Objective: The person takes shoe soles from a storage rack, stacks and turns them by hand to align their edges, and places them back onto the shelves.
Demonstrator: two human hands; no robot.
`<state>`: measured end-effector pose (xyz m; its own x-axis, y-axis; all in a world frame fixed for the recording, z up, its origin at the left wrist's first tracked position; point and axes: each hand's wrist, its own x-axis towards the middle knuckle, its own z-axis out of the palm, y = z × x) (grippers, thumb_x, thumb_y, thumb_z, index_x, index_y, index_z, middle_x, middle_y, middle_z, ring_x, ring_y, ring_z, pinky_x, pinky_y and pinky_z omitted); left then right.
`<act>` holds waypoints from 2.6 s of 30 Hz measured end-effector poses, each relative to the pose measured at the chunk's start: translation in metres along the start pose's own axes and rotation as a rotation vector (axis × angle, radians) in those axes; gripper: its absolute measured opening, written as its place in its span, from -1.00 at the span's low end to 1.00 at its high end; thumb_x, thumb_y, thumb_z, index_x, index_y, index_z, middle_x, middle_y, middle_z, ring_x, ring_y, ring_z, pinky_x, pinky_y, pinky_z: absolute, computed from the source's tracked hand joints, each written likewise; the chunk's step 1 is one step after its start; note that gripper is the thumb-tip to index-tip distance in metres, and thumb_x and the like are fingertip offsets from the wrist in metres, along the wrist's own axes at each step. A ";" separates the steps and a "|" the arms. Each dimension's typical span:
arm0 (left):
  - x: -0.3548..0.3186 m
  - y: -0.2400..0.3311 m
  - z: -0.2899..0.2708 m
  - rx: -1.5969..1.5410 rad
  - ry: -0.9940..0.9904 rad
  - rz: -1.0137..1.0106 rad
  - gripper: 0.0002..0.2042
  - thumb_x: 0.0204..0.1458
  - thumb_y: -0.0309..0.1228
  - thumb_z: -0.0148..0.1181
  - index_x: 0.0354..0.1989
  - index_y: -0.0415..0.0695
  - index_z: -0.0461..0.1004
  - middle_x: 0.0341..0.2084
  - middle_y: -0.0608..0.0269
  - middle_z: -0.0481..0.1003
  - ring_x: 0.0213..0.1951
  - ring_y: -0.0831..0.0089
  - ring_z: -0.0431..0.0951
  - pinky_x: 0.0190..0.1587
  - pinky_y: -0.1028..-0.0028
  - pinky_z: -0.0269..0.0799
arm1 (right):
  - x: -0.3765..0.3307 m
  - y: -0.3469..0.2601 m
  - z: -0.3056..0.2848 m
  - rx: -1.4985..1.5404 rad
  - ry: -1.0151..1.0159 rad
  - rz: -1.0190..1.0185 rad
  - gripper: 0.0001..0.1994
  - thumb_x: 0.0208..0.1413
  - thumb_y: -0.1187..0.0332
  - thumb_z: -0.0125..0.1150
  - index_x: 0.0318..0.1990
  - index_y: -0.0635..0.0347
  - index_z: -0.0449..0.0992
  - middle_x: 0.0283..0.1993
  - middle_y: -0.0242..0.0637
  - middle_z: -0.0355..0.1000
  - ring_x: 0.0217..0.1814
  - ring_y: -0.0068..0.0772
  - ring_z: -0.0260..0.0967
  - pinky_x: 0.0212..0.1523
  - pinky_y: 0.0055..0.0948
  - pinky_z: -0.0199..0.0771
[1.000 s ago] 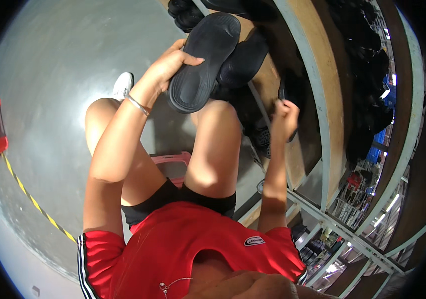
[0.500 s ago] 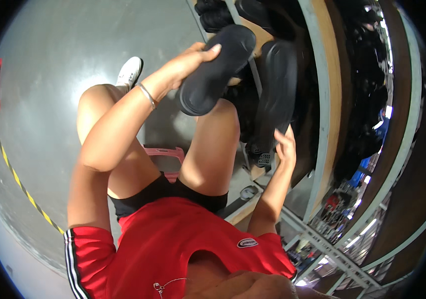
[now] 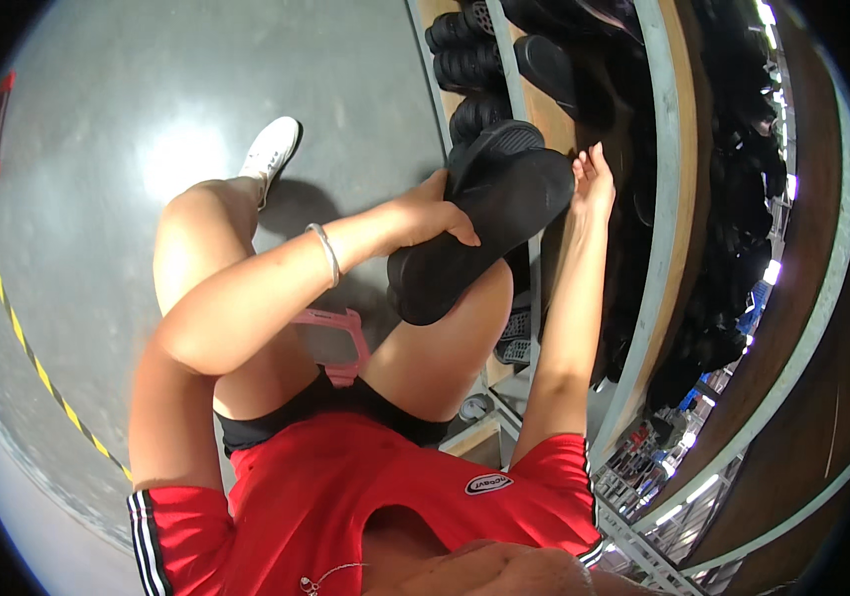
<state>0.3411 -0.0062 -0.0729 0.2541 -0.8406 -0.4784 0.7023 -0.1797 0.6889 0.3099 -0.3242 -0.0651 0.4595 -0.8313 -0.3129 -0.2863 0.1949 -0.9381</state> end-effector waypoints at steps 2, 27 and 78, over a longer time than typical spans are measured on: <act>0.008 0.008 -0.002 0.038 0.117 0.059 -0.24 -0.26 -0.37 0.36 0.18 -0.35 0.16 -0.02 -0.05 0.37 0.06 0.22 0.37 0.14 0.36 0.27 | 0.067 0.006 0.005 0.132 0.030 0.260 -0.65 0.12 0.19 0.27 -0.21 0.36 0.43 -0.34 -0.15 0.43 -0.30 -0.33 0.47 -0.22 -0.39 0.62; 0.032 0.010 0.045 -0.216 -0.026 0.014 -0.42 -0.18 -0.41 0.20 0.08 -0.40 0.28 -0.11 -0.04 0.45 -0.08 0.20 0.51 0.04 0.38 0.43 | -0.070 0.012 -0.249 -0.377 0.320 -0.034 -0.64 0.01 0.44 0.22 0.00 0.29 0.41 -0.05 -0.15 0.40 0.00 -0.20 0.36 -0.09 -0.33 0.45; 0.024 0.008 0.055 -0.354 -0.209 0.011 -0.67 -0.13 -0.46 0.14 -0.15 -0.36 0.48 -0.31 0.04 0.56 -0.29 0.34 0.60 -0.12 0.44 0.53 | -0.411 -0.081 -0.047 0.950 -0.027 -1.085 -0.86 0.10 0.32 0.19 -0.41 0.07 0.37 -0.32 -0.58 0.31 -0.16 -0.62 0.25 -0.07 -0.51 0.23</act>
<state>0.3160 -0.0562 -0.0492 0.1480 -0.9339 -0.3254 0.8947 -0.0137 0.4464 0.1046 -0.0225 0.1467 0.1013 -0.7837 0.6129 0.8606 -0.2401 -0.4492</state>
